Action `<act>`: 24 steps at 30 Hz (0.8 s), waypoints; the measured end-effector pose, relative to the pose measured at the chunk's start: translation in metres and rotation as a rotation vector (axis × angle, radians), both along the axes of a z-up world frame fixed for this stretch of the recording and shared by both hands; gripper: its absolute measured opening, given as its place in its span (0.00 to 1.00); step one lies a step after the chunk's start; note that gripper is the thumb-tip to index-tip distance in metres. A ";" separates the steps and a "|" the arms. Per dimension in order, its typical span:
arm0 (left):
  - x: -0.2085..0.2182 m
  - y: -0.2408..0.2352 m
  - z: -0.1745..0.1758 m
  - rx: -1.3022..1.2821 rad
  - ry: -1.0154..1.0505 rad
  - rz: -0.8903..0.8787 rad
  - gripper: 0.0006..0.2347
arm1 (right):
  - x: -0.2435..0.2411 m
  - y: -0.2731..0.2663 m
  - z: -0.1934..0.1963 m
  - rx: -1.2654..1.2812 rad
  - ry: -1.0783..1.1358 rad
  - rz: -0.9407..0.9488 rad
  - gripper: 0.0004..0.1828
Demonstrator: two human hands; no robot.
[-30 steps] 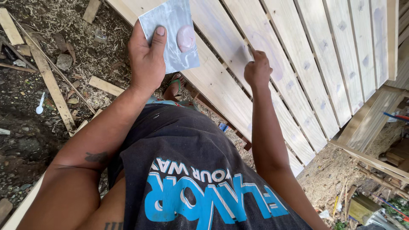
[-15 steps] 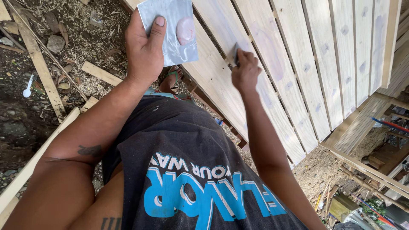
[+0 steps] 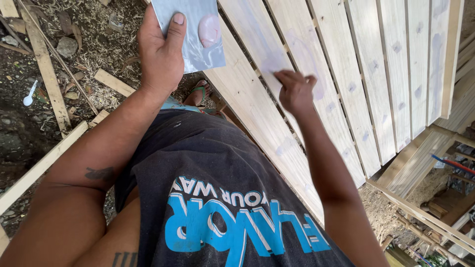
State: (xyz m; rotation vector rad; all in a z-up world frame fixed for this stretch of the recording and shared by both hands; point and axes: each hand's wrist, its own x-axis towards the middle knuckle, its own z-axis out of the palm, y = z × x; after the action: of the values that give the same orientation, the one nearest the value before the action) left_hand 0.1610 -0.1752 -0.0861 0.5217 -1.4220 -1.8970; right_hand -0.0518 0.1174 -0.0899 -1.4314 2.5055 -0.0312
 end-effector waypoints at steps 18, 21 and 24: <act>-0.029 0.036 0.033 0.194 0.219 -0.040 0.04 | -0.029 0.080 0.016 0.209 -0.067 0.207 0.24; -0.045 0.034 0.028 -0.063 0.201 0.017 0.03 | -0.023 0.069 0.055 -0.560 -0.698 -0.300 0.25; -0.069 0.044 0.031 -0.432 0.082 0.043 0.07 | -0.021 0.033 0.088 -1.383 -1.146 -0.300 0.27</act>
State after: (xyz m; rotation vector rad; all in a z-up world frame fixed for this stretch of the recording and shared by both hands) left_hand 0.0915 -0.1314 -0.0552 0.2594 -1.6880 -1.4966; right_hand -0.0728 0.1500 -0.0021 -0.7259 1.4527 -2.1808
